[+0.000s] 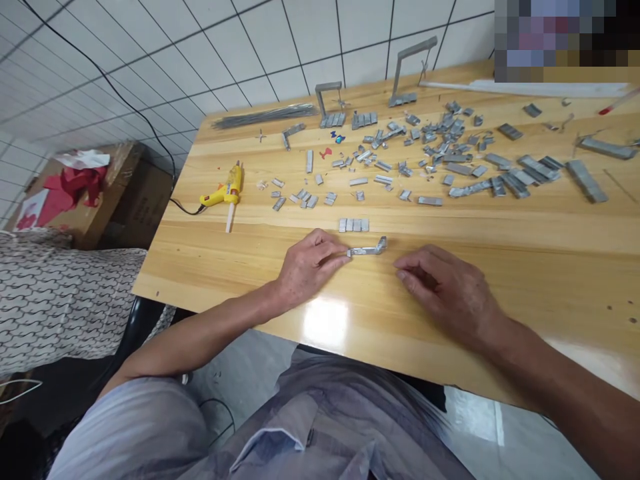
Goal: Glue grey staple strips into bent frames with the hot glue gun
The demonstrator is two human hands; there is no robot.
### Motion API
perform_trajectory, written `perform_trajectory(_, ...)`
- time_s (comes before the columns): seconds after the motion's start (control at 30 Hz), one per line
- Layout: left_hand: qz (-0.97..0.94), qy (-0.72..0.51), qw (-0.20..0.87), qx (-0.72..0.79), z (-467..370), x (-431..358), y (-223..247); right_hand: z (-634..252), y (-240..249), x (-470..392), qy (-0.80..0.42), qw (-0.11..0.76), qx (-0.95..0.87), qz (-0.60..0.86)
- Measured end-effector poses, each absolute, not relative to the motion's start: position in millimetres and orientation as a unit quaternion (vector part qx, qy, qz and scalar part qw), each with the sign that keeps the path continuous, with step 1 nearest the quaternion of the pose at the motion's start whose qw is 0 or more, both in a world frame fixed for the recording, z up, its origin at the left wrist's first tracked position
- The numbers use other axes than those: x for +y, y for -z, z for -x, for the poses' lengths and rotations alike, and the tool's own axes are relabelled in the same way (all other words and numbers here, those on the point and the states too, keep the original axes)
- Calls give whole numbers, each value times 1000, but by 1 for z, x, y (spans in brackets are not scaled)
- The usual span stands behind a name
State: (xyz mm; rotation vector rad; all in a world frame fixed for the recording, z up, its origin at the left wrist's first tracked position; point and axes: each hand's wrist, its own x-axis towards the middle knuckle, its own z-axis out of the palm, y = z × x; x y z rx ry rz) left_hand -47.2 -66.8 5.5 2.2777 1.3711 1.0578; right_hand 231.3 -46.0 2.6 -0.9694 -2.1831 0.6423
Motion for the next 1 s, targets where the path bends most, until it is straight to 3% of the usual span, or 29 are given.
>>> perform_trajectory(1.0, -820, -225, 115, 513, 41, -64, -22, -233, -11, -45, -244, 311, -848, 352)
